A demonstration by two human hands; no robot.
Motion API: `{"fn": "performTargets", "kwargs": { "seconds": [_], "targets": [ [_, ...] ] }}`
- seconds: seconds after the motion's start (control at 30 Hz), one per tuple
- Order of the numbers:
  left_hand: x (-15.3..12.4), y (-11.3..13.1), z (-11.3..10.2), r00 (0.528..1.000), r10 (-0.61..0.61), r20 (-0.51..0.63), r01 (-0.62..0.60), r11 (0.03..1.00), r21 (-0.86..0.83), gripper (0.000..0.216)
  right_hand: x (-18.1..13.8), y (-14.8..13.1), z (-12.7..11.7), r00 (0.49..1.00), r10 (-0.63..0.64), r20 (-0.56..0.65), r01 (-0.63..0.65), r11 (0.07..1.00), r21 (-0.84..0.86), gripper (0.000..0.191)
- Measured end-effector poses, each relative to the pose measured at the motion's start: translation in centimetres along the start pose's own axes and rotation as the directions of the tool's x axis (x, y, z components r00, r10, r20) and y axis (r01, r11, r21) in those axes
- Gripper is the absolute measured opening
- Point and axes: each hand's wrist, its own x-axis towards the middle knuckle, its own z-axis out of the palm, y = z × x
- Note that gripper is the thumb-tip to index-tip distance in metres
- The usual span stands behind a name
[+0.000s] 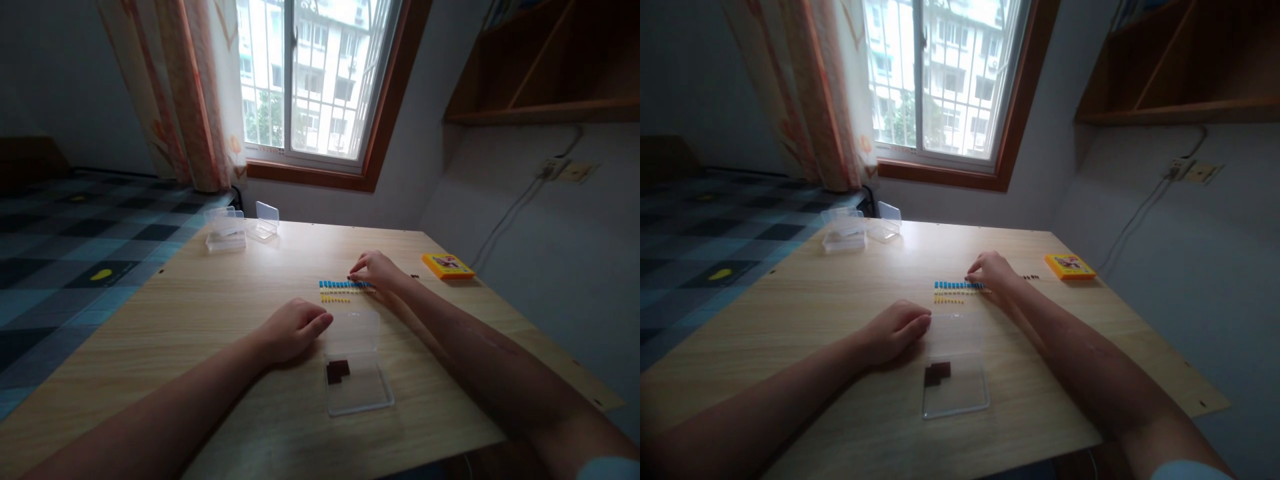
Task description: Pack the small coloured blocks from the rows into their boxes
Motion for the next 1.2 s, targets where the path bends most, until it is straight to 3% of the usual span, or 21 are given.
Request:
{"fn": "performTargets", "kwargs": {
  "seconds": [0.37,0.53,0.7,0.77,0.87,1.0,1.2],
  "targets": [
    [0.0,0.2,-0.1,1.0,0.006,0.001,-0.006,1.0,0.023,0.055,0.2,-0.8,0.5,1.0,-0.008,-0.005,0.008,1.0,-0.009,0.011],
    [0.0,0.0,0.0,1.0,0.008,0.011,-0.009,0.999,0.033,0.053,-0.8,-1.5,-1.6,0.994,-0.035,-0.107,0.036,0.999,0.0,0.013],
    [0.0,-0.1,0.2,1.0,0.0,0.017,-0.001,0.999,0.052,0.053,-6.0,-3.1,-6.7,0.978,-0.08,-0.191,0.091,0.995,0.052,0.019],
    [0.0,-0.1,0.2,1.0,-0.003,0.021,0.002,0.998,0.064,0.053,-9.1,-4.3,-8.6,0.962,-0.138,-0.236,0.174,0.975,0.138,0.02],
    [0.1,0.0,0.2,1.0,-0.004,0.028,0.002,0.997,0.083,0.051,-13.5,-7.0,-9.8,0.957,-0.234,-0.169,0.272,0.927,0.259,0.016],
    [0.2,0.2,0.2,0.999,-0.012,0.046,0.007,0.995,0.096,0.049,-16.5,-10.1,-7.6,0.966,-0.255,0.043,0.225,0.91,0.348,0.011],
    [0.2,0.6,0.2,0.998,-0.03,0.047,0.024,0.993,0.118,0.049,-16.3,-10.9,-2.7,0.954,-0.196,0.227,0.136,0.958,0.253,0.015]
  ]
}}
